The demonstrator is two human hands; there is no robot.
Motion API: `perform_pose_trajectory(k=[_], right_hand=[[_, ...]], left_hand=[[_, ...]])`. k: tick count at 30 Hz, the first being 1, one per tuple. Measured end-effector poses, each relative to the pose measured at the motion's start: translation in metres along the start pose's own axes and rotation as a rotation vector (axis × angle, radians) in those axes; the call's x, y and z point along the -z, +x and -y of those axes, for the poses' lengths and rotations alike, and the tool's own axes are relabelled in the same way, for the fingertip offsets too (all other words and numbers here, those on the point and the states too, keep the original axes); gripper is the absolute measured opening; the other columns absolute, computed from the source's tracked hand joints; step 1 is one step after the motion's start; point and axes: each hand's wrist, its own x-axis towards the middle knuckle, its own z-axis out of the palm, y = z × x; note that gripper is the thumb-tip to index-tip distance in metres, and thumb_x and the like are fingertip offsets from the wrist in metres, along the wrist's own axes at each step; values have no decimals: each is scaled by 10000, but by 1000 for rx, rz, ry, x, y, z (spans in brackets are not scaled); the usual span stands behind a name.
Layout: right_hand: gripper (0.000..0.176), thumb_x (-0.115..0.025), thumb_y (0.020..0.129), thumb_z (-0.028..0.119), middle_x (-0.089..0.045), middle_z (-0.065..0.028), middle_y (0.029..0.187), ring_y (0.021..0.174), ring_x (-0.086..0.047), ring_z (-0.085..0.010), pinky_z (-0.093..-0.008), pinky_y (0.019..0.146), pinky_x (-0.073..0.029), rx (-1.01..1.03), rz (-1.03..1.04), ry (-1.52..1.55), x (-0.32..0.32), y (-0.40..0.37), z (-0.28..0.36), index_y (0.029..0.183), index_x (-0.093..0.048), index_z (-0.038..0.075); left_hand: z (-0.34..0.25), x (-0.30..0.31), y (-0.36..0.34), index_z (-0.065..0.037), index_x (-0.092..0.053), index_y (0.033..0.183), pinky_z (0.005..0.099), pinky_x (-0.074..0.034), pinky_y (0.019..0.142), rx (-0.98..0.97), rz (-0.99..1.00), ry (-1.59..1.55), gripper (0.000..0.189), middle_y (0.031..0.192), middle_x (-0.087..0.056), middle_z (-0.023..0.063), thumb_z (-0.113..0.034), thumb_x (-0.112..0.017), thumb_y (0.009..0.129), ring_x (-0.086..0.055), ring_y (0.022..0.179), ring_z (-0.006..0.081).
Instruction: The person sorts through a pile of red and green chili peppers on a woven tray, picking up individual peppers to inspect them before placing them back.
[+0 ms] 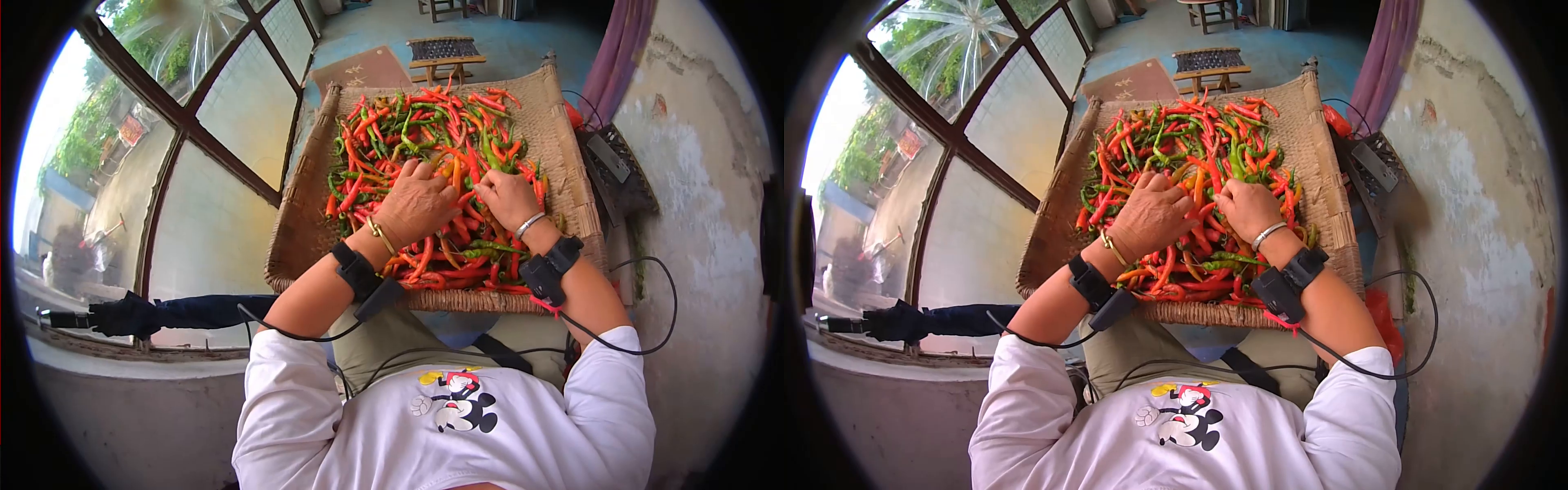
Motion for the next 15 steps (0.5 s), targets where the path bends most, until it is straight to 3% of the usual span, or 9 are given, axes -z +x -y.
perform_pose_trajectory(k=[2, 3, 6, 8, 11, 15], right_hand=[[270, -601, 745, 326, -596, -123, 670, 664, -580, -319, -413, 587, -450, -50, 26, -58, 5, -3, 7, 732, -551, 61], [282, -613, 730, 342, -602, -120, 688, 670, -584, -317, -415, 593, -452, -81, 57, -143, 7, -3, 11, 737, -554, 67], [313, -629, 698, 377, -612, -114, 730, 687, -591, -314, -416, 608, -455, -120, 113, -257, 8, -2, 13, 746, -562, 76], [325, -622, 690, 395, -613, -116, 746, 694, -590, -316, -413, 616, -456, -145, 308, -342, 14, -1, 18, 756, -570, 81], [274, -593, 696, 347, -596, -118, 665, 658, -588, -299, -404, 581, -452, -168, 215, -251, 9, 2, 7, 693, -577, 74], [230, -594, 689, 273, -560, -119, 563, 573, -573, -276, -377, 522, -443, -186, 47, -36, 13, 4, 0, 634, -560, 52]], left_hand=[[2, -4, 3, -92, -574, 792, 369, -458, 606, 97, 217, 58, 215, 709, -557, 19, -292, -591, 715, -563, 691, 198], [-1, 3, 7, -78, -569, 741, 351, -448, 478, 107, 213, 83, 185, 660, -555, 41, -262, -563, 738, -561, 544, 225], [-2, 18, 25, -70, -568, 738, 367, -453, 510, 200, 311, -70, 173, 674, -553, 63, -241, -553, 748, -557, 551, 263], [1, 5, 34, -71, -575, 766, 377, -456, 530, 194, 262, -117, 168, 692, -552, 91, -237, -551, 750, -562, 594, 276], [5, -27, 25, -78, -587, 786, 373, -461, 561, 227, -28, -336, 172, 740, -555, 95, -239, -577, 730, -567, 673, 268], [4, -27, 13, -88, -589, 842, 367, -464, 569, 233, -12, -424, 201, 753, -556, 70, -252, -602, 726, -564, 673, 270]])
